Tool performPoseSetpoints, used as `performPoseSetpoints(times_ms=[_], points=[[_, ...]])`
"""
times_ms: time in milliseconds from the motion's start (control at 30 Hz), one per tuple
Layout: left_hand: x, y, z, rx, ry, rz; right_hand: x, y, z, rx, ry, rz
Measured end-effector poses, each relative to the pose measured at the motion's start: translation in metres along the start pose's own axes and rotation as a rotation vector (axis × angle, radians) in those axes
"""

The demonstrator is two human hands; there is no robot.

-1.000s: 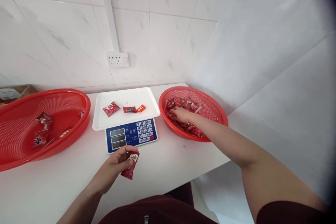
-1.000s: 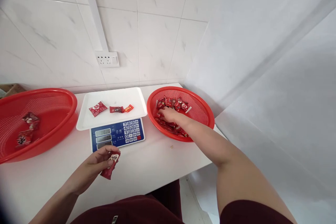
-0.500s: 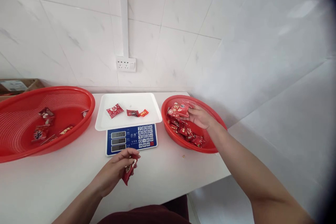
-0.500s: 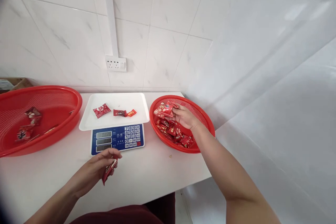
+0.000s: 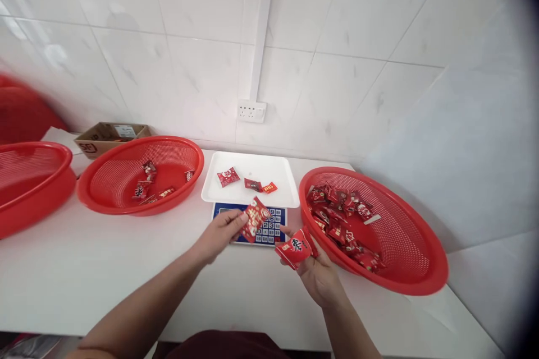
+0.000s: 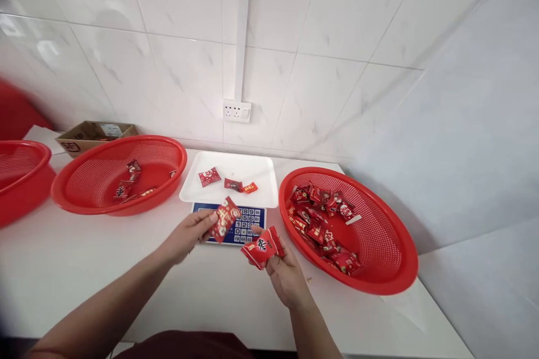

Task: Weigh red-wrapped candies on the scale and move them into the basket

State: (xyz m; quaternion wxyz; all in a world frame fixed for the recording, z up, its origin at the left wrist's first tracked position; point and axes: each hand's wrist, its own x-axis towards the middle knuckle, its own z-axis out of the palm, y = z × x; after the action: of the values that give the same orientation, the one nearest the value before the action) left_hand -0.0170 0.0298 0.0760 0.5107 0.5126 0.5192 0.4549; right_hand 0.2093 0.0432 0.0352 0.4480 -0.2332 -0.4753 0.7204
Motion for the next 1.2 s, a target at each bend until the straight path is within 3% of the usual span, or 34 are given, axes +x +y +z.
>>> performPoseSetpoints(times_ms=[100, 167, 233, 300, 367, 533, 633, 733, 967, 1100, 1200], points=[[0.022, 0.015, -0.024, 0.218, 0.140, 0.111, -0.007, 0.016, -0.004, 0.094, 0.050, 0.057], [0.034, 0.022, -0.036, 0.416, 0.326, 0.202, -0.012, 0.020, -0.005, 0.106, 0.054, 0.093], [0.038, 0.026, -0.043, 0.564, 0.531, 0.262, -0.015, 0.021, -0.006, 0.123, 0.068, 0.105], [0.032, 0.023, -0.042, 0.591, 0.611, 0.287, -0.017, 0.023, -0.009, 0.148, 0.098, 0.109], [0.017, 0.014, -0.034, 0.545, 0.506, 0.275, -0.019, 0.025, -0.011, 0.170, 0.117, 0.138], [-0.025, -0.021, 0.001, 0.554, 0.059, 0.171, -0.023, 0.037, -0.008, 0.238, 0.087, 0.275], [-0.040, -0.038, 0.018, 0.523, -0.090, 0.094, -0.026, 0.044, 0.000, 0.252, 0.004, 0.325], [-0.046, -0.046, 0.026, 0.476, -0.135, 0.025, -0.027, 0.049, 0.006, 0.232, -0.077, 0.380], [-0.044, -0.051, 0.030, 0.458, -0.220, -0.065, -0.027, 0.054, 0.004, 0.116, -0.122, 0.427], [-0.041, -0.054, 0.033, 0.316, -0.309, -0.066, -0.027, 0.054, 0.001, 0.001, -0.199, 0.404], [-0.039, -0.055, 0.037, 0.113, -0.320, -0.160, -0.027, 0.053, 0.001, -0.023, -0.243, 0.400]])
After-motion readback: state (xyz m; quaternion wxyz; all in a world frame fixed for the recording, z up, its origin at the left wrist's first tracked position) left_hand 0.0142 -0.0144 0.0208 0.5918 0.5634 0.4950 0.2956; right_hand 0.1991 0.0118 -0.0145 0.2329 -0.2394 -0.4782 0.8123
